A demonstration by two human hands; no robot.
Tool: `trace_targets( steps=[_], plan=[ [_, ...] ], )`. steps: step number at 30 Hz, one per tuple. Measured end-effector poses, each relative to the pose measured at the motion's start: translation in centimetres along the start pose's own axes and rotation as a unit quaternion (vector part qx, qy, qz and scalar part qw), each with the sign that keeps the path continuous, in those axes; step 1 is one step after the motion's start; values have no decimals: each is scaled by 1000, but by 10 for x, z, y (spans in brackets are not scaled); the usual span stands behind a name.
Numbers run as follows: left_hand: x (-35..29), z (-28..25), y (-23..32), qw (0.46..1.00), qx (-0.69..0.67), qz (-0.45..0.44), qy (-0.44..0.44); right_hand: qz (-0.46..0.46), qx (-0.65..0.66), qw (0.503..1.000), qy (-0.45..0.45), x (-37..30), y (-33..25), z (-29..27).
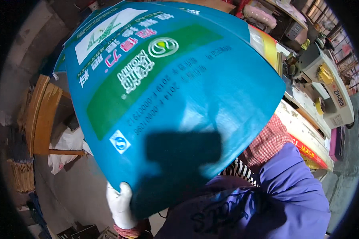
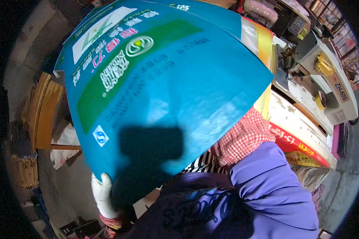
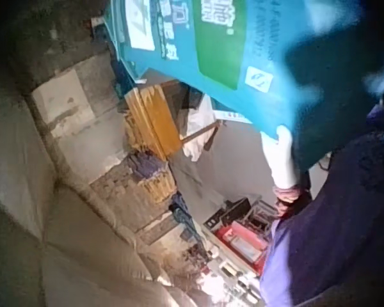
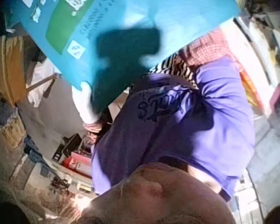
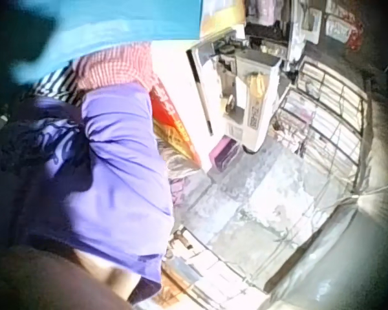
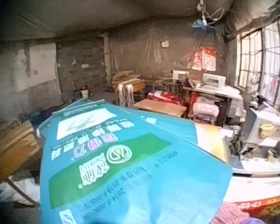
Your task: Manually feeding large plastic fertilizer bags into a heat-sealing machine.
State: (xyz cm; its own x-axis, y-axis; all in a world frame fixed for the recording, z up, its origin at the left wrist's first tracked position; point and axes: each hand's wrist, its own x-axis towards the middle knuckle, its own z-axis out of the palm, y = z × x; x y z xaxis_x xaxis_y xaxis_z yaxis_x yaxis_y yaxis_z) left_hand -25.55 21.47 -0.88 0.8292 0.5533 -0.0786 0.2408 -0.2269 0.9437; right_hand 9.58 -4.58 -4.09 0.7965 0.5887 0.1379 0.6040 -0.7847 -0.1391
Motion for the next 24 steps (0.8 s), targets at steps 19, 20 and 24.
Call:
trace_targets(
  steps=[19, 20, 24],
  plan=[
    [-7, 22, 17, 951, -285, -21, -116, -179, 112, 977, -12, -46, -141, 43],
    [-12, 23, 22, 965, -244, 0, -98, -145, 92, 985, -5, -32, -143, 57],
    [-26, 19, 25, 979, -191, -2, -70, -80, 58, 995, -5, -13, -128, 81]
  ],
)
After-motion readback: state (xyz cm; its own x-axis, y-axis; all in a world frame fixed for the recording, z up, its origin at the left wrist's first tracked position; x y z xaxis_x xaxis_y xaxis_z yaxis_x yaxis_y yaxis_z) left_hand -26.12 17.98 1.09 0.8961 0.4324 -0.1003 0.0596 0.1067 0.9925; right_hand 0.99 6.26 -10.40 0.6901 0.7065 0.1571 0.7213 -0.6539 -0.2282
